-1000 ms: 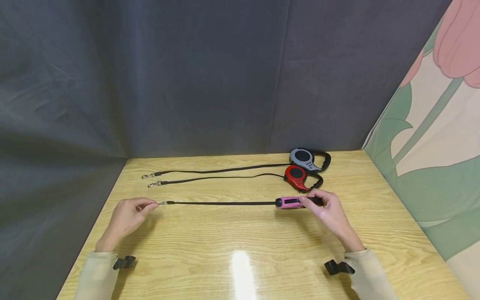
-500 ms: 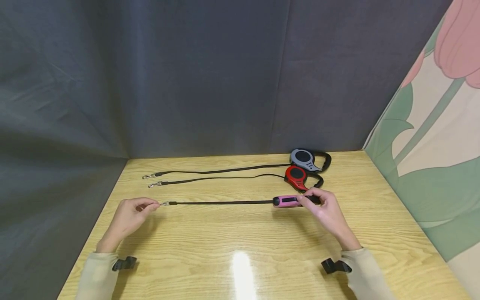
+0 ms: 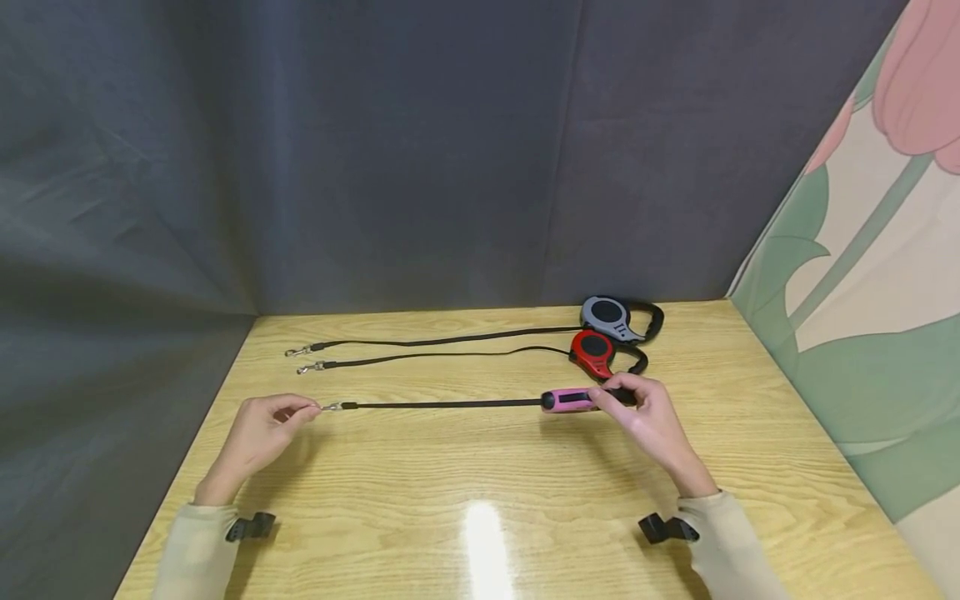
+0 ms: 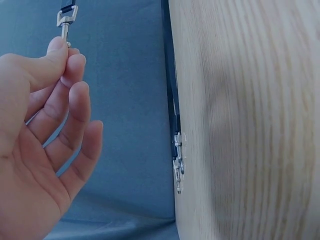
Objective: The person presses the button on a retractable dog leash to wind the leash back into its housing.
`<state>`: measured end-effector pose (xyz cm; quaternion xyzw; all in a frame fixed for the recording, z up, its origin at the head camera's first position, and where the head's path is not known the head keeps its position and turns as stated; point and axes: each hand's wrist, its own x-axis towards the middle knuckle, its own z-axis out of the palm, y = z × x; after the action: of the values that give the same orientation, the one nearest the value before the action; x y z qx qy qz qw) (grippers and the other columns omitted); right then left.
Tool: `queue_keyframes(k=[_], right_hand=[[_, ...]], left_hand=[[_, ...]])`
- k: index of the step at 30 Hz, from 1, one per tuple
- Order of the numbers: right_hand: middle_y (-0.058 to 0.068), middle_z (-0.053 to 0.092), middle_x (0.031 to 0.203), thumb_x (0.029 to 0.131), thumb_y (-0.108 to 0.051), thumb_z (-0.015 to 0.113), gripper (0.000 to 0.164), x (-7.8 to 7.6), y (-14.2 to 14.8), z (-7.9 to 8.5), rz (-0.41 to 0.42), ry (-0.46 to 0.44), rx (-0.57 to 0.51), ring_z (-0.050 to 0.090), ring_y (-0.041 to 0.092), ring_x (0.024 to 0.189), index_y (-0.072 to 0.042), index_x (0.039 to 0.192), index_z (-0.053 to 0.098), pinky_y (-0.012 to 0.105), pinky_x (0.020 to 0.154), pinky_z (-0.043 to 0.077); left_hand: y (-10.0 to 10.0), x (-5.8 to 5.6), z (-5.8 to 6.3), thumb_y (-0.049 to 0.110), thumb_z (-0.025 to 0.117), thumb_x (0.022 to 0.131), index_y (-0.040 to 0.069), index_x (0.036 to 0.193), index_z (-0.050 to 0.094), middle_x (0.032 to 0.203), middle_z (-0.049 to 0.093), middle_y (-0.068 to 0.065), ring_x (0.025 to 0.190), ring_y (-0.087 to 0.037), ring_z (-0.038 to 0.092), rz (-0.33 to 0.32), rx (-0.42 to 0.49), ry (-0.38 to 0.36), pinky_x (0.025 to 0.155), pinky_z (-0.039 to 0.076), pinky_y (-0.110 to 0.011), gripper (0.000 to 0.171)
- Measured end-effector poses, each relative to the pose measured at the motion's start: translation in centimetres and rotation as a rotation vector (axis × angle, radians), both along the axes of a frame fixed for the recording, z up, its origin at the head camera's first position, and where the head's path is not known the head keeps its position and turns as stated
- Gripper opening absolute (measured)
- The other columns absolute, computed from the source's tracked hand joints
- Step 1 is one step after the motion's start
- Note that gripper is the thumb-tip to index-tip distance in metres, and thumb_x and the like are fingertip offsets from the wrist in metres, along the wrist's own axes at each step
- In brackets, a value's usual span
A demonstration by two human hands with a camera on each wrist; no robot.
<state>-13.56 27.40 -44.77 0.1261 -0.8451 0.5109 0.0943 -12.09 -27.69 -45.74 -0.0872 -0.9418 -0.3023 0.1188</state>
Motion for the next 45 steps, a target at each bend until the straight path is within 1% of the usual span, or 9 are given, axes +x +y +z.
queue_keyframes(k=[6,14,18,22,26,30,33,38,45], right_hand=[[-0.009,0.062,0.078,0.099,-0.008,0.073,0.011,0.0,-0.1,0.0,0.005,-0.002,-0.003,0.049,0.013,0.071,-0.010,0.088,0.073,0.032,0.065,0.038],[-0.011,0.063,0.080,0.099,-0.009,0.073,0.010,0.0,-0.3,-0.2,0.009,0.007,0.016,0.050,0.011,0.070,-0.011,0.089,0.073,0.030,0.065,0.039],[-0.012,0.064,0.081,0.098,-0.008,0.073,0.009,-0.1,-0.5,-0.3,0.015,0.010,0.020,0.051,0.010,0.072,-0.011,0.089,0.072,0.029,0.066,0.040],[-0.013,0.066,0.083,0.098,-0.006,0.073,0.009,-0.2,-0.7,-0.4,0.032,0.011,0.006,0.052,0.009,0.074,-0.010,0.089,0.072,0.028,0.067,0.041],[-0.014,0.067,0.084,0.098,-0.006,0.073,0.010,-0.2,-1.0,-0.4,0.045,0.011,-0.002,0.053,0.008,0.076,-0.009,0.089,0.072,0.028,0.068,0.042],[-0.015,0.067,0.083,0.097,-0.005,0.073,0.009,-0.2,-1.3,-0.5,0.053,0.013,0.000,0.053,0.008,0.076,-0.009,0.089,0.073,0.027,0.069,0.042],[-0.014,0.066,0.082,0.097,-0.004,0.073,0.010,-0.3,-1.4,-0.6,0.060,0.014,0.004,0.053,0.009,0.075,-0.010,0.088,0.072,0.027,0.068,0.042],[-0.012,0.067,0.081,0.097,-0.005,0.072,0.012,-0.5,-1.4,-0.7,0.065,0.018,0.018,0.053,0.009,0.074,-0.011,0.087,0.072,0.028,0.068,0.042],[-0.011,0.066,0.080,0.097,-0.005,0.073,0.013,-0.4,-1.6,-0.7,0.070,0.012,0.029,0.052,0.009,0.074,-0.012,0.086,0.071,0.028,0.068,0.041]], left_hand=[[0.1,0.0,0.0,0.018,0.081,0.096,0.017,0.098,0.086,0.094,0.083,0.003,0.077,-0.008,0.068,-0.007,0.008,-0.002,0.072,0.056,-0.027,0.005],[0.3,0.1,-0.1,0.014,0.079,0.097,0.015,0.100,0.085,0.094,0.082,0.000,0.078,-0.006,0.069,-0.032,0.055,0.012,0.072,0.056,-0.025,0.007],[0.5,0.1,0.0,0.014,0.079,0.098,0.015,0.101,0.085,0.095,0.082,0.000,0.079,-0.007,0.068,-0.034,0.069,-0.011,0.073,0.056,-0.025,0.007],[0.6,0.1,0.0,0.015,0.079,0.098,0.018,0.101,0.085,0.094,0.081,0.003,0.079,-0.005,0.067,-0.045,0.099,-0.037,0.074,0.057,-0.025,0.007],[0.7,0.1,-0.1,0.012,0.079,0.097,0.018,0.099,0.085,0.092,0.081,0.003,0.078,-0.003,0.067,-0.094,0.165,-0.019,0.074,0.058,-0.025,0.008],[0.8,0.1,-0.2,0.009,0.082,0.094,0.012,0.096,0.084,0.088,0.080,0.001,0.076,-0.003,0.068,-0.139,0.234,0.010,0.072,0.058,-0.024,0.004],[0.8,0.0,-0.3,0.010,0.083,0.092,0.011,0.094,0.084,0.086,0.080,0.002,0.075,-0.004,0.067,-0.155,0.261,0.009,0.071,0.058,-0.023,0.002],[0.9,0.1,-0.2,0.009,0.083,0.092,0.014,0.092,0.083,0.083,0.077,0.006,0.073,-0.005,0.066,-0.177,0.267,0.001,0.072,0.058,-0.024,0.006],[1.1,0.1,-0.5,0.007,0.082,0.092,0.012,0.091,0.083,0.080,0.074,0.009,0.071,-0.004,0.063,-0.214,0.223,-0.010,0.071,0.056,-0.026,0.004]])
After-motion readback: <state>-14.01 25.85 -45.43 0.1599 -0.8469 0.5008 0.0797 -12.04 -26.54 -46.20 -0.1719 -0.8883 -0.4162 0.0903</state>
